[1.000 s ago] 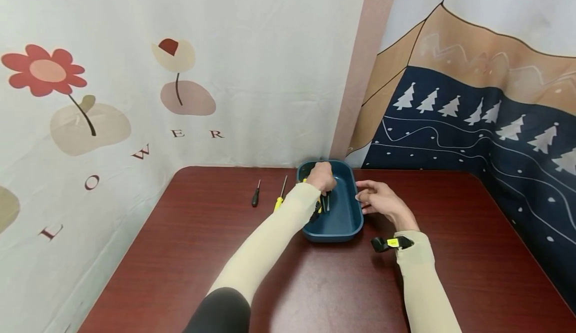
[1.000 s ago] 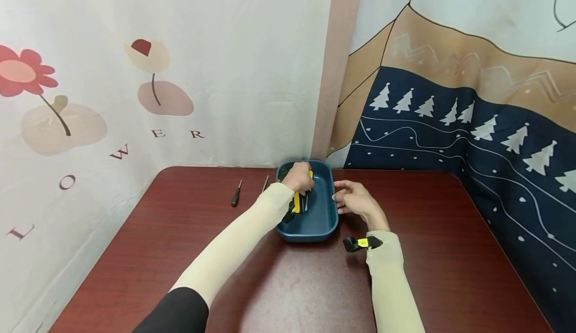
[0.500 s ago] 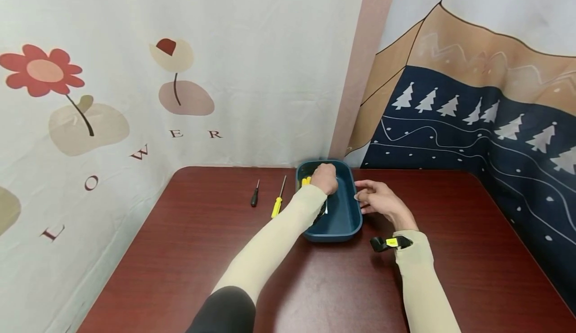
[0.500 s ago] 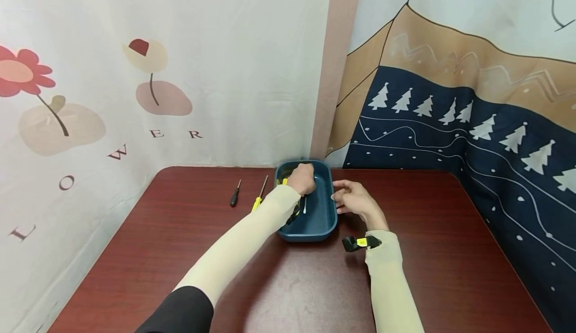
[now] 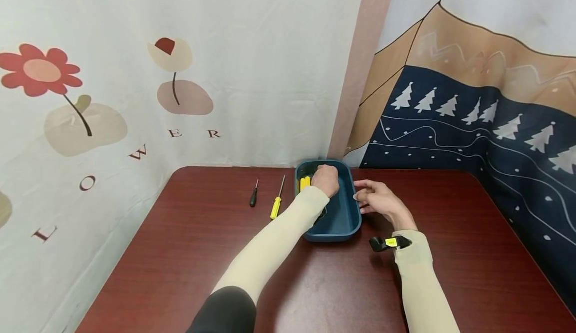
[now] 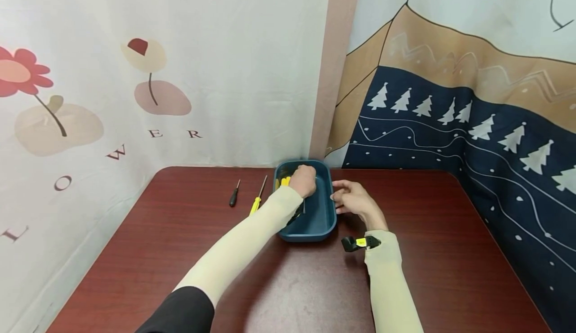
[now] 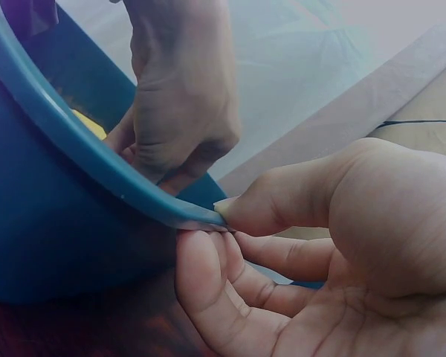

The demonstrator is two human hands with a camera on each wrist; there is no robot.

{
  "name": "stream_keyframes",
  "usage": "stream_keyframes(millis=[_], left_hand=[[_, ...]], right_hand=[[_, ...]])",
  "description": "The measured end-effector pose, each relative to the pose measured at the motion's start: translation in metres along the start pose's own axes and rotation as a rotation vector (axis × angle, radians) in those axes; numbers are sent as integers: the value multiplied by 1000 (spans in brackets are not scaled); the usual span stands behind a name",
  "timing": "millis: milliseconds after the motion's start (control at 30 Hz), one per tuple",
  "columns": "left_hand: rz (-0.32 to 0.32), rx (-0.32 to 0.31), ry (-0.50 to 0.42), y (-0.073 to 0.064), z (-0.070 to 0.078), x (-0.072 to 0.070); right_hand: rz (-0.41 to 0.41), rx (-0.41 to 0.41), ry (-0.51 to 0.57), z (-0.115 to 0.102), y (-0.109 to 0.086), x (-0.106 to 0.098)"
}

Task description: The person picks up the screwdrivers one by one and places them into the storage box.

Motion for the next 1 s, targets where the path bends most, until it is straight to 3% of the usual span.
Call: stream_keyframes(millis=[567,1000], left_hand=[[-32,-16,-48,-1,-1,1],[-25,38,-36,-9,4,-8]], right_hand=[[-2,-9,2,-1,-1,1],[-3,-17,-3,-3,-2,3]])
Point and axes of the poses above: each hand's wrist, its own y-axis towards the middle knuckle, its own x-axis out of the palm, z = x × y, the point moved 5 cm from there along y, towards the middle knuckle, and after that the axes turned 8 degrees about -y, right-handed, at the moved point
